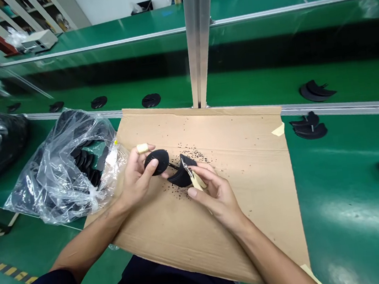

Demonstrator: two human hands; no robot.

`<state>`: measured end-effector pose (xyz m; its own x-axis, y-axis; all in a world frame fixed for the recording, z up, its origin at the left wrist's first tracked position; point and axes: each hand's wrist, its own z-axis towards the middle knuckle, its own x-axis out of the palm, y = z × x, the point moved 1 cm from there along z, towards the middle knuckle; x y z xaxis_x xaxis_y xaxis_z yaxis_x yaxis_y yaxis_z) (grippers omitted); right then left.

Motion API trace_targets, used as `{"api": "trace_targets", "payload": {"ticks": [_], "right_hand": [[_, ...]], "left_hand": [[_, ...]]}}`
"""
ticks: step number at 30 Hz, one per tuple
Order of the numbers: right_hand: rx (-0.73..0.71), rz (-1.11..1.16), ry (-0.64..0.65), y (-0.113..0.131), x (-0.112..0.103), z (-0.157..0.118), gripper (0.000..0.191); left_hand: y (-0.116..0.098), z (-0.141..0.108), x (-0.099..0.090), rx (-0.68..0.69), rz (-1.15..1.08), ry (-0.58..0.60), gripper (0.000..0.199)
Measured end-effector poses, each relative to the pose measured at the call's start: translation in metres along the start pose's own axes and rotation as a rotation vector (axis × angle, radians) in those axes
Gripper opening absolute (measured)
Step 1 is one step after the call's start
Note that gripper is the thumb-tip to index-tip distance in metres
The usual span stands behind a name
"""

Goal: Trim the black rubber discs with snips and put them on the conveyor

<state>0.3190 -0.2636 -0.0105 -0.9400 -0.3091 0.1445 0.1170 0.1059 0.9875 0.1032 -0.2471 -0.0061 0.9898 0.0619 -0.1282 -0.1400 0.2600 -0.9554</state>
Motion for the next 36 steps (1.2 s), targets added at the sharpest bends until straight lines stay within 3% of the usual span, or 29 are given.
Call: {"api": "trace_targets", "payload": {"ticks": [8,13,17,20,23,25,29,33,36], "right_hand": [[-0.029,-0.048,-0.013,0.004,0.0,0.001,0.044],[-0.025,-0.071,-0.019,0.004,0.0,0.0,0.045],[-0.034,-0.059,0.005,0.003,0.001,0.0,0.046],[-0.035,-0.057,0.046,0.003,0.003,0.0,0.043],[-0.039,-0.146,0.064,0.005,0.006,-0.002,0.041],[-0.05,-0.228,0.067,0.007,0.007,-0.003,0.042],[-0.067,-0.317,0.068,0.009,0.007,-0.005,0.044],[-0.059,-0.33,0.058,0.009,0.007,-0.006,0.044],[-0.056,-0.306,0.072,0.008,0.008,-0.007,0.044]], "left_hand": [[0.001,0.01,-0.008,-0.196,-0.198,-0.008,0.04],[0.003,0.01,-0.01,-0.185,-0.179,-0.018,0.035],[-0.001,0.003,-0.007,-0.123,-0.082,0.063,0.042],[-0.003,-0.001,-0.006,0.002,0.066,0.105,0.033],[-0.002,-0.003,-0.008,0.117,0.239,0.163,0.031],[0.0,-0.003,-0.008,0.117,0.289,0.207,0.037],[0.001,-0.004,-0.008,0.095,0.325,0.172,0.04],[-0.001,-0.003,-0.006,0.272,0.446,0.165,0.023],[-0.003,-0.003,-0.004,0.389,0.466,0.183,0.024]]}}
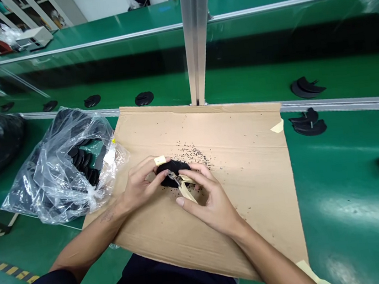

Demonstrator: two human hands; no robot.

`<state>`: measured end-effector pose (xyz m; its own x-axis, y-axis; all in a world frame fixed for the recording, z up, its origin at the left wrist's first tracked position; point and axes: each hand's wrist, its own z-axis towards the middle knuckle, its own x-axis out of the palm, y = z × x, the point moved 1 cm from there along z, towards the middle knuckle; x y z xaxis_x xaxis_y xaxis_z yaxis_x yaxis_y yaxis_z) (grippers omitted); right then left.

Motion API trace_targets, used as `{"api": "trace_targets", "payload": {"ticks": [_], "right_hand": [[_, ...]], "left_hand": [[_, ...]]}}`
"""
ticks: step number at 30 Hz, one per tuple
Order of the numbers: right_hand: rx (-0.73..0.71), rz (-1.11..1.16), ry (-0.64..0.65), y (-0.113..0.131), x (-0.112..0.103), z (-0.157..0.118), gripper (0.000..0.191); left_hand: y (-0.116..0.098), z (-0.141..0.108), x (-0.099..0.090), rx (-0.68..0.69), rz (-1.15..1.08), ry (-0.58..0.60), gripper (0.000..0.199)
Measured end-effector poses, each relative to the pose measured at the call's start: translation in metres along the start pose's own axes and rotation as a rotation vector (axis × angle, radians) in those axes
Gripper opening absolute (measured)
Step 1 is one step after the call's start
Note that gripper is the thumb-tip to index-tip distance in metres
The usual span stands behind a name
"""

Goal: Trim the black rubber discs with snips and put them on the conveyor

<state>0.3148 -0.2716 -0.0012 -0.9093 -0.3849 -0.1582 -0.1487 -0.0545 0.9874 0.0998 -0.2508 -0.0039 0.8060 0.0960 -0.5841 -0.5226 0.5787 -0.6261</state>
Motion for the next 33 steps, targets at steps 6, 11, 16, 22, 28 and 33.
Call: {"api": "trace_targets", "payload": {"ticks": [6,11,16,22,28,33], "right_hand": [[-0.007,0.041,-0.009,0.0005,0.0011,-0.0009,0.045],[-0.015,0.048,-0.003,0.0012,0.0007,-0.0016,0.043],[-0.03,0.003,0.015,0.0037,-0.0007,-0.0016,0.044],[-0.043,-0.098,0.065,0.0032,-0.0063,0.0001,0.046],[-0.035,-0.11,0.118,0.0011,-0.0071,0.003,0.045],[-0.06,-0.111,0.153,0.0025,-0.0054,0.0051,0.044]], "left_hand": [[0.0026,-0.0042,0.0064,-0.062,-0.047,-0.014,0.032],[0.004,-0.006,0.0085,-0.245,-0.216,0.073,0.028],[0.0026,-0.0045,0.0058,-0.252,-0.214,0.08,0.024],[0.0022,-0.0033,0.0027,-0.086,-0.078,0.07,0.021],[0.0025,-0.0035,0.0032,-0.026,-0.068,0.105,0.018],[0.0031,-0.0037,0.0029,0.004,-0.104,0.116,0.017]]}}
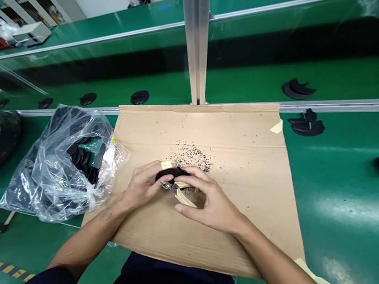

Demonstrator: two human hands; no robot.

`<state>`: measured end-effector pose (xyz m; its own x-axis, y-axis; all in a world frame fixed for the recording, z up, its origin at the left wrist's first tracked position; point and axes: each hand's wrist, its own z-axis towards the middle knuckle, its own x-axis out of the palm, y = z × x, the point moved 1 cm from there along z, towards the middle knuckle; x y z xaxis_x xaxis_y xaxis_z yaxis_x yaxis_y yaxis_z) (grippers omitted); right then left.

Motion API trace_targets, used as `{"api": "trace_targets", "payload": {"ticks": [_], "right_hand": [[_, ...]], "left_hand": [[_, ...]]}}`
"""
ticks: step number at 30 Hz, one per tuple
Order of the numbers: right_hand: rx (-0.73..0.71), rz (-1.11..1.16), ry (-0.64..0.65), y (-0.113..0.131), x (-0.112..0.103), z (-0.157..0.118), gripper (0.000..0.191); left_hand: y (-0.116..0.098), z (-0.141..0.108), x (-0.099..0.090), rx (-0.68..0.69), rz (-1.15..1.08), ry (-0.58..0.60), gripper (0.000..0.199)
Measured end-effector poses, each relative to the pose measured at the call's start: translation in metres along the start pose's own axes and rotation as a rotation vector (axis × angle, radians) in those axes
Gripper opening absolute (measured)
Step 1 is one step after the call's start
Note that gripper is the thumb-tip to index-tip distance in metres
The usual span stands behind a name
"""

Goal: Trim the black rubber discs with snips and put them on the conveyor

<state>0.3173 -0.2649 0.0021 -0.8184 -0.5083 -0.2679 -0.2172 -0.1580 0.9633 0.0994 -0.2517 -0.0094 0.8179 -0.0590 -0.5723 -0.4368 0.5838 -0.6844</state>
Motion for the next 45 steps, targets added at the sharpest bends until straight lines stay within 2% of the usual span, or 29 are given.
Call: {"api": "trace_targets", "payload": {"ticks": [3,8,10,13,18,26,38,43,45], "right_hand": [[0.003,-0.002,-0.011,0.0,0.0,-0.001,0.042],[-0.082,-0.044,-0.082,0.001,0.0,-0.003,0.045],[-0.141,-0.082,-0.102,0.0,0.001,-0.004,0.046],[-0.241,-0.127,-0.125,-0.002,0.003,-0.005,0.049],[-0.365,-0.152,-0.135,-0.001,0.006,-0.007,0.053],[-0.427,-0.153,-0.123,0.003,0.008,-0.005,0.056],[-0.386,-0.125,-0.095,0.001,0.009,-0.003,0.053],[-0.347,-0.024,-0.102,0.001,0.008,-0.003,0.051],[-0.337,0.003,-0.103,0.001,0.007,-0.003,0.05]], "left_hand": [[0.0,-0.001,0.002,-0.056,-0.065,-0.046,0.02],[0.0,-0.001,0.01,-0.343,-0.378,-0.124,0.038],[0.0,0.0,0.012,-0.374,-0.498,-0.138,0.04],[-0.002,0.001,0.012,-0.328,-0.565,-0.161,0.041],[-0.007,0.002,0.009,-0.155,-0.516,-0.186,0.037],[-0.011,0.003,0.002,0.027,-0.371,-0.145,0.039],[-0.008,0.006,0.0,0.146,-0.255,-0.216,0.024],[-0.009,0.005,-0.001,0.054,-0.333,-0.128,0.037],[-0.01,0.005,-0.001,0.01,-0.351,-0.107,0.035]]}}
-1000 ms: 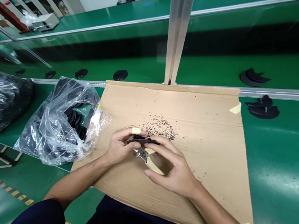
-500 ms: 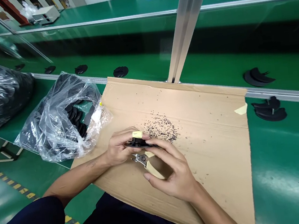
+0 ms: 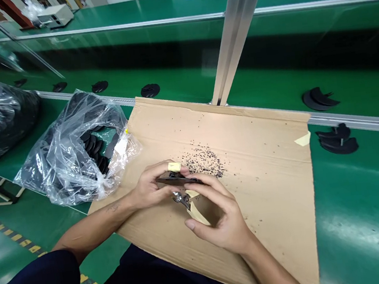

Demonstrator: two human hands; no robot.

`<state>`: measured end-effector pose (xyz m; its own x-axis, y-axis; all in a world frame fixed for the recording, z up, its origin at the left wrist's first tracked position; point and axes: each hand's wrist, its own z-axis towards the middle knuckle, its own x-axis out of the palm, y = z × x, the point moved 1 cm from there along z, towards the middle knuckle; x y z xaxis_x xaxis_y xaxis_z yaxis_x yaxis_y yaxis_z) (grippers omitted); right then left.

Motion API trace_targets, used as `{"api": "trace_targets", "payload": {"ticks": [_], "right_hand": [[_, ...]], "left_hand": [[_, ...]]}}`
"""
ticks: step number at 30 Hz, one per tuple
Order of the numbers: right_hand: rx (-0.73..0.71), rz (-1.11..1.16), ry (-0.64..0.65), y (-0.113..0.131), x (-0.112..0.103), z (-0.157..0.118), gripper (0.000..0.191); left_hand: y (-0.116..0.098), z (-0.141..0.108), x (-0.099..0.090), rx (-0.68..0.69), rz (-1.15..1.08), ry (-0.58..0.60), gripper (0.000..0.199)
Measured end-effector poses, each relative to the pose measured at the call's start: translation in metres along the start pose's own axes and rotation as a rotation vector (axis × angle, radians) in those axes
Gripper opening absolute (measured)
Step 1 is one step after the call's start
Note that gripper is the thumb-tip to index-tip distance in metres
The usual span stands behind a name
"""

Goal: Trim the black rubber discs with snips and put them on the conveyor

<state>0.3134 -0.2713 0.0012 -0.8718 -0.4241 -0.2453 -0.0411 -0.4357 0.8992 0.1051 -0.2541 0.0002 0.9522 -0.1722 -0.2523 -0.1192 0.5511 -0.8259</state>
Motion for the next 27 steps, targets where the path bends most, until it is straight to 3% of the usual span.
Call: {"api": "trace_targets", "payload": {"ticks": [6,10,12,16,19,22,27], "right_hand": [[0.024,-0.055,-0.058,-0.001,-0.005,-0.001,0.046],[-0.04,-0.162,-0.011,0.0,-0.009,0.002,0.048],[-0.059,-0.178,0.021,0.002,-0.01,0.003,0.047],[-0.081,-0.182,0.026,0.007,-0.012,0.005,0.044],[-0.06,-0.129,0.042,0.009,-0.011,0.005,0.043],[-0.003,-0.052,0.017,0.007,-0.007,0.004,0.039],[0.122,0.028,-0.175,0.002,-0.005,-0.001,0.02]], "left_hand": [[0.0,0.0,-0.001,0.028,0.114,-0.027,0.02],[0.003,0.0,-0.003,0.013,0.103,0.056,0.022],[0.004,0.0,-0.007,-0.031,0.039,0.118,0.031],[0.005,0.004,-0.016,-0.237,-0.215,0.254,0.07],[0.007,0.004,-0.019,-0.359,-0.333,0.277,0.051],[0.007,0.003,-0.017,-0.371,-0.362,0.252,0.034],[0.007,0.0,-0.012,-0.368,-0.321,0.263,0.029]]}}
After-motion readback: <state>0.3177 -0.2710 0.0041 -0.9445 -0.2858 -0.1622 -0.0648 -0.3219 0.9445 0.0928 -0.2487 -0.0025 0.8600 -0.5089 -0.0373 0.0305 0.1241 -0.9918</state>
